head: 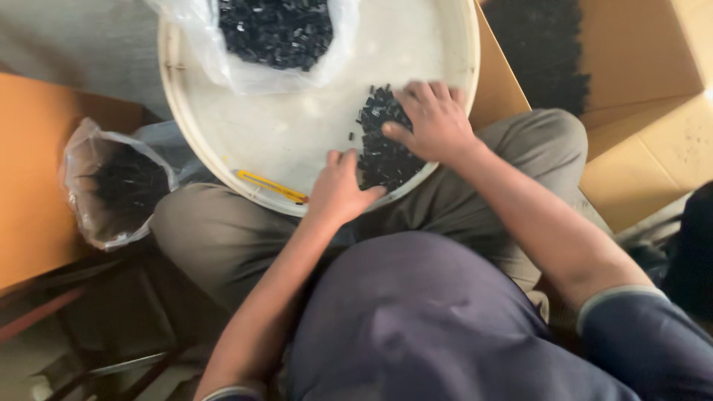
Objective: The person sits on the floor and sorts small black fasteners from a white basin into a plastic bag and a cardboard box. They pick up fasteners by hand, separate them into piles, and transfer them into containers.
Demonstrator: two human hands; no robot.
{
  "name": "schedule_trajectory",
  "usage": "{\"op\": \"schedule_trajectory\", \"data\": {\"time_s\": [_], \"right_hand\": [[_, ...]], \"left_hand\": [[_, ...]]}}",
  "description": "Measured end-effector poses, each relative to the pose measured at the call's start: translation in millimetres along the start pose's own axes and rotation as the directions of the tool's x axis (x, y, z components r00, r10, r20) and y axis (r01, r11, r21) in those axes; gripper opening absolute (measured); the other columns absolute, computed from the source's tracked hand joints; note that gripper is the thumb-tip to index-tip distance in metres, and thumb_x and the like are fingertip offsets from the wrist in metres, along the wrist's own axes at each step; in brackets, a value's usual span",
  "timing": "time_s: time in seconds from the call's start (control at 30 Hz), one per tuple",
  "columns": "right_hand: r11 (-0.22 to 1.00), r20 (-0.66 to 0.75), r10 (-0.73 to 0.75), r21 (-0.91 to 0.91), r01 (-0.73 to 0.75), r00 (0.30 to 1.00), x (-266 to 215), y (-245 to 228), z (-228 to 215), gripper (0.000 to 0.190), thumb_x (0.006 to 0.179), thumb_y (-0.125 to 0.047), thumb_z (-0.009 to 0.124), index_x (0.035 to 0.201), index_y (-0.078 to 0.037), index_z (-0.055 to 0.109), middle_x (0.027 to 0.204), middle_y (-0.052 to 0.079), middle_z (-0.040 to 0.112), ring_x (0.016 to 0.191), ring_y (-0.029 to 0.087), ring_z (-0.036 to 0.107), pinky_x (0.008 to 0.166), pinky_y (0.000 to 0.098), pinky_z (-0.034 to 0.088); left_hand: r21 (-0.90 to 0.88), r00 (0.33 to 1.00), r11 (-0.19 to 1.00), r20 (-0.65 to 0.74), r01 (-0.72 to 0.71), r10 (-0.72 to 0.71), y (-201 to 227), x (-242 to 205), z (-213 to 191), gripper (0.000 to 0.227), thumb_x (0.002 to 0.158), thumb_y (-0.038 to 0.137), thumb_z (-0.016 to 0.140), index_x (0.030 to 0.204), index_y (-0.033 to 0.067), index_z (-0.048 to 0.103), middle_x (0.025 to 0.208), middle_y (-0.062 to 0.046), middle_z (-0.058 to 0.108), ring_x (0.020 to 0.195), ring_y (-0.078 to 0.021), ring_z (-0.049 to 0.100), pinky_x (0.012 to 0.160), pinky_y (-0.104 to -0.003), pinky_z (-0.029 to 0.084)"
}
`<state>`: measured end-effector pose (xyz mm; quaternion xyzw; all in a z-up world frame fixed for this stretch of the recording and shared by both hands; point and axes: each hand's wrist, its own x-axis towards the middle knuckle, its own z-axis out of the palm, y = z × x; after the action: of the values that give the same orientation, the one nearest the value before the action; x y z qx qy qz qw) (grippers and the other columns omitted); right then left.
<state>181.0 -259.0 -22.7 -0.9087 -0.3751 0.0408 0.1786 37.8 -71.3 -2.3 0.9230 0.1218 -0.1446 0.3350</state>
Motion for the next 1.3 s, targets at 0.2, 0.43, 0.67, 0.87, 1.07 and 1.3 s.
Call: {"op": "schedule_trajectory", "data": {"time_s": [0.2, 0.43, 0.67, 0.87, 1.07, 1.3], "right_hand": [[0.999, 0.184, -0.003, -0.048, 0.012, 0.983, 3, -22, -45, 0.093, 0.078, -0.068, 0.073, 0.148, -0.011, 0.050, 0.151, 0.015, 0.046, 0.137, 0.042, 0.042, 0.112, 0.0550, 0.032], [0.983, 0.533, 0.082, -0.183, 0.020, 0.842, 30, -28, -59, 0.130, 0.051, -0.059, 0.093, 0.157, -0.018, 0.029, 0.159, 0.017, 0.030, 0.133, 0.046, 0.044, 0.110, 0.0506, 0.040], [0.989, 0.434, 0.151, -0.061, -0.138, 0.888, 28, -36, -25, 0.110, 0.057, -0.038, 0.093, 0.152, -0.020, 0.040, 0.148, 0.012, 0.043, 0.119, 0.043, 0.060, 0.097, 0.0509, 0.053], [0.966, 0.183, 0.035, 0.244, -0.080, 0.982, 25, -21, 4, 0.061, 0.070, -0.014, 0.078, 0.128, -0.007, 0.061, 0.125, 0.018, 0.066, 0.114, 0.038, 0.064, 0.095, 0.0467, 0.053], [0.745, 0.344, 0.327, 0.480, -0.464, 0.880, 24, -35, 11, 0.045, 0.076, -0.008, 0.072, 0.120, -0.001, 0.062, 0.098, 0.013, 0.075, 0.090, 0.019, 0.071, 0.081, 0.0362, 0.057], [0.498, 0.532, 0.309, 0.616, -0.611, 0.788, 30, -44, 5, 0.041, 0.077, -0.002, 0.069, 0.118, -0.001, 0.059, 0.089, 0.009, 0.070, 0.072, 0.016, 0.067, 0.062, 0.0342, 0.057]], "left_hand": [[-0.075, 0.994, 0.995, -0.091, -0.068, 0.061, 10, 12, -13, 0.099, 0.062, 0.035, 0.094, 0.141, 0.0024, 0.043, 0.133, -0.025, 0.049, 0.106, -0.0461, 0.064, 0.084, -0.050, 0.054], [0.078, 1.000, 0.997, 0.009, 0.026, -0.027, 19, 24, -24, 0.097, 0.065, 0.012, 0.086, 0.147, 0.0017, 0.036, 0.137, -0.026, 0.045, 0.096, -0.0454, 0.068, 0.080, -0.049, 0.057], [-0.067, 0.997, 0.997, -0.060, 0.038, -0.042, 23, 51, 3, 0.075, 0.073, 0.008, 0.078, 0.139, 0.0035, 0.042, 0.135, -0.027, 0.044, 0.093, -0.0481, 0.068, 0.078, -0.052, 0.057], [-0.246, 0.989, 0.969, -0.144, -0.022, -0.014, 7, 66, 24, 0.060, 0.075, 0.003, 0.068, 0.133, 0.0099, 0.053, 0.133, -0.027, 0.048, 0.103, -0.0485, 0.064, 0.085, -0.052, 0.054], [-0.551, 0.982, 0.834, -0.146, 0.019, -0.118, 1, 66, 25, 0.051, 0.077, 0.003, 0.064, 0.127, 0.0093, 0.061, 0.124, -0.020, 0.061, 0.111, -0.0421, 0.062, 0.090, -0.047, 0.051], [-0.695, 0.983, 0.710, -0.031, 0.111, -0.183, -13, 63, 15, 0.047, 0.074, 0.005, 0.061, 0.121, 0.0063, 0.062, 0.114, -0.021, 0.070, 0.106, -0.0373, 0.068, 0.088, -0.044, 0.053]]}}
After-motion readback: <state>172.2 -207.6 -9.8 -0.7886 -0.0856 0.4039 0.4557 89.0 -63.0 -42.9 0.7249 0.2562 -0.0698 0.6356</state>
